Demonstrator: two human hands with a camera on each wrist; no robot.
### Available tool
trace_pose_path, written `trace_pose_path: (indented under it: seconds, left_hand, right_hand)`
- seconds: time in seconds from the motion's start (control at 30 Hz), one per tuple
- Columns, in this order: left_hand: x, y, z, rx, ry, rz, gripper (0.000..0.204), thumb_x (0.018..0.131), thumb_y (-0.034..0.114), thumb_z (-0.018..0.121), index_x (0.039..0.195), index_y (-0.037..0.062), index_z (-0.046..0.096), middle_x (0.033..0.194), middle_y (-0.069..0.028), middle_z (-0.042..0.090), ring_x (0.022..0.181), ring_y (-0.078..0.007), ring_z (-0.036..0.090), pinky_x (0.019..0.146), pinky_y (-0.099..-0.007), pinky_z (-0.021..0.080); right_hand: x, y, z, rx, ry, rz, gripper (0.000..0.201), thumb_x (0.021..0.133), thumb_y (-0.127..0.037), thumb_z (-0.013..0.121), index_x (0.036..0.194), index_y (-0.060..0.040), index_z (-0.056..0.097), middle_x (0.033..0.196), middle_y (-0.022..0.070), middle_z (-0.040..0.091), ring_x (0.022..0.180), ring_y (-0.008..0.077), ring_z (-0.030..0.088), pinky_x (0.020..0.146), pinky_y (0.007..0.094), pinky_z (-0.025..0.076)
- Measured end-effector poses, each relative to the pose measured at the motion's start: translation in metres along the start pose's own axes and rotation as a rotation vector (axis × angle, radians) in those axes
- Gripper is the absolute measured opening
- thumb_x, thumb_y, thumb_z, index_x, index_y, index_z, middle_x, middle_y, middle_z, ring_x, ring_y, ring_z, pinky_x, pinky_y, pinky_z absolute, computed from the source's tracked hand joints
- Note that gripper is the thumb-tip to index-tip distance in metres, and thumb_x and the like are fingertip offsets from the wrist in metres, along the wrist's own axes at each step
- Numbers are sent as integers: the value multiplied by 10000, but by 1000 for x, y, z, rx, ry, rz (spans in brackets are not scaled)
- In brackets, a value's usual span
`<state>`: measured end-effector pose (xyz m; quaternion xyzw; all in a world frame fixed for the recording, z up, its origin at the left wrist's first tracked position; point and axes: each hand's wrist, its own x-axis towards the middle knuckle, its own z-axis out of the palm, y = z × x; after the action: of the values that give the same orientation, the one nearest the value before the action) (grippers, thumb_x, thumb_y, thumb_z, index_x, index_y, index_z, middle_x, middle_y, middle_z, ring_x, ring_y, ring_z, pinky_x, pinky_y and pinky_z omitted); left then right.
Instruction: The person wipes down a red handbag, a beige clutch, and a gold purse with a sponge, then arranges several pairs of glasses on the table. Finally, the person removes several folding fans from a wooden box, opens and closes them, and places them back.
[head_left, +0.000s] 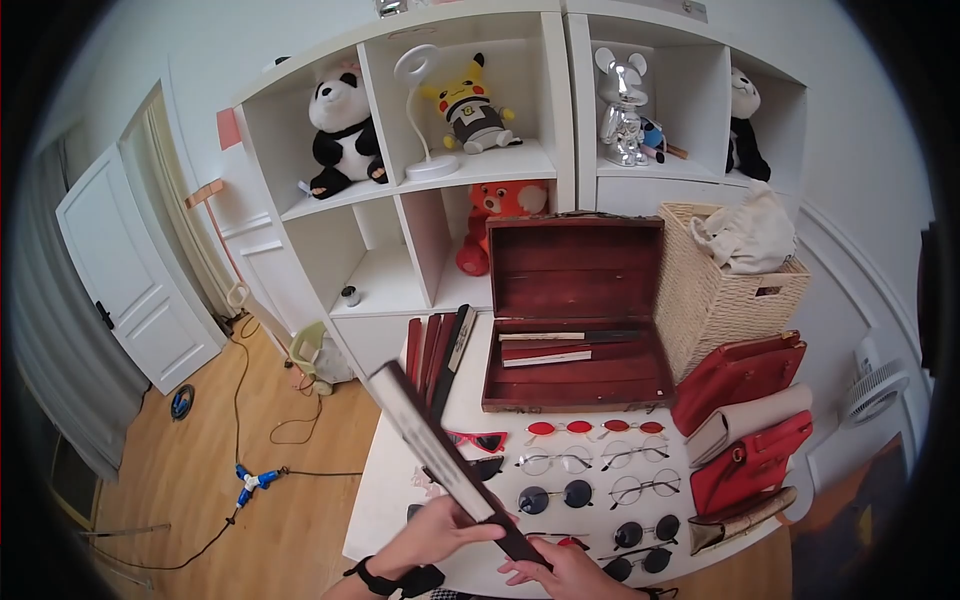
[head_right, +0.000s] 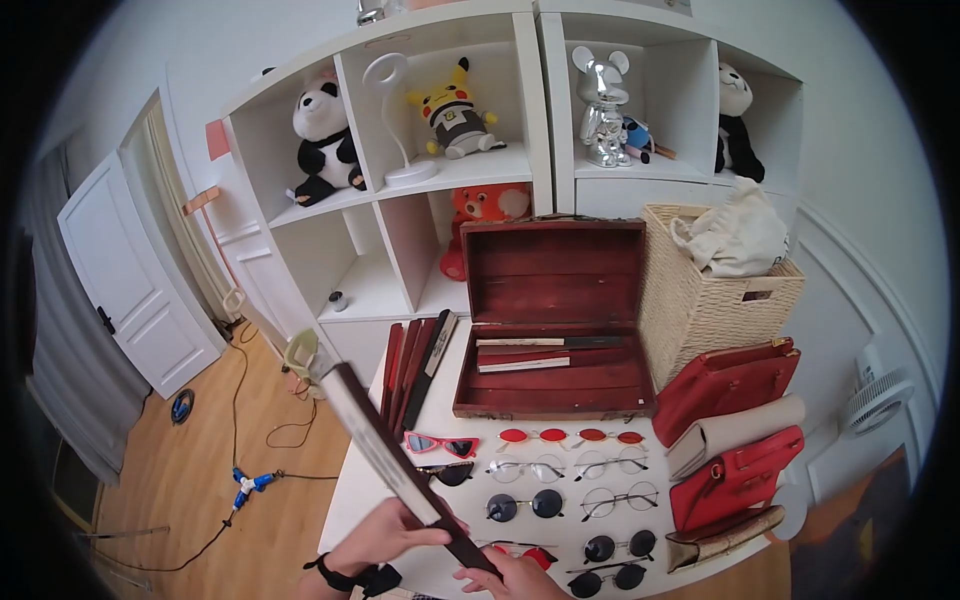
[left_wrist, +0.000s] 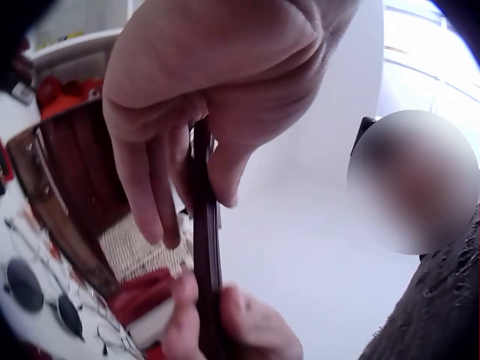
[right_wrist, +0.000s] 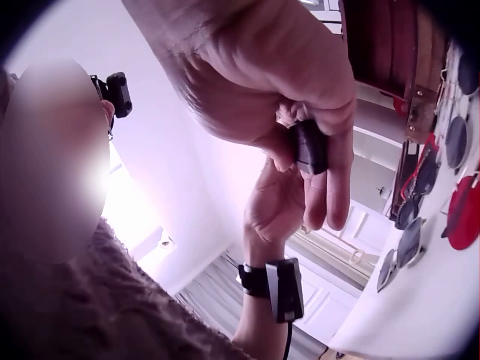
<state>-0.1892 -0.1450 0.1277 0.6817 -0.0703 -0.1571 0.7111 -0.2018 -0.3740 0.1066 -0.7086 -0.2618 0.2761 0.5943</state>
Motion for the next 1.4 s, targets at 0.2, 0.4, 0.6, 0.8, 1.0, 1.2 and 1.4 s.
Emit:
trace_pose_path:
  seconds: [0.2,0.4,0.6,0.8,1.0,1.2,1.4]
  left_hand:
    - [33,17,-52,158,100,-162,462,856,334,765,1110,-31,637,918,-58,731,751,-80,670,705,-218,527]
    - [110,49,-115,314,165,-364,374,840,271,781,962,-55,644,817,-96,702,648,-143,687,584,-236,591]
    - [200,20,-192,640,167,-486,399,800,325,812,807,-22,615,722,-73,644,530,-110,622,513,-218,558]
    - [235,-7,-195,578,174,-518,370,822,294,792,701,42,550,666,-21,546,538,-108,606,538,-227,569]
    - [278,-95,-261,911,-26,-39,235,805,124,760,752,-61,626,722,-128,670,573,-240,696,480,-295,572]
    - [259,-25,-164,1169,337,-382,301,750,195,778,839,-68,663,842,-242,689,808,-350,714,716,-435,602]
    - [280,-19,-130,1503,466,154,231,818,191,686,922,-15,674,813,-266,671,815,-440,666,759,-522,551]
  right_hand:
    - [2,0,-30,-150,455,-21,499,894,-126,686,1303,31,447,1136,200,624,899,205,684,807,311,529]
    - [-8,-14,-56,-84,685,-212,443,899,-15,615,1302,45,440,1106,178,637,890,187,676,794,281,529]
    - [-23,-18,-48,-56,765,-186,363,876,-2,623,1218,38,507,1046,165,661,851,174,671,760,267,522]
    - [-39,-10,-56,-107,862,-126,283,868,4,624,1142,37,562,1014,139,662,801,145,656,714,256,520]
    - [-34,-11,-57,-124,868,-107,189,870,4,617,1058,29,609,988,113,648,783,135,642,704,250,516]
    - [-24,-17,-64,-180,879,-107,190,867,2,617,1057,14,617,980,117,641,803,156,644,703,255,518]
    - [-16,-21,-72,-207,890,-138,205,857,4,622,1062,11,619,984,125,638,818,178,653,702,264,521]
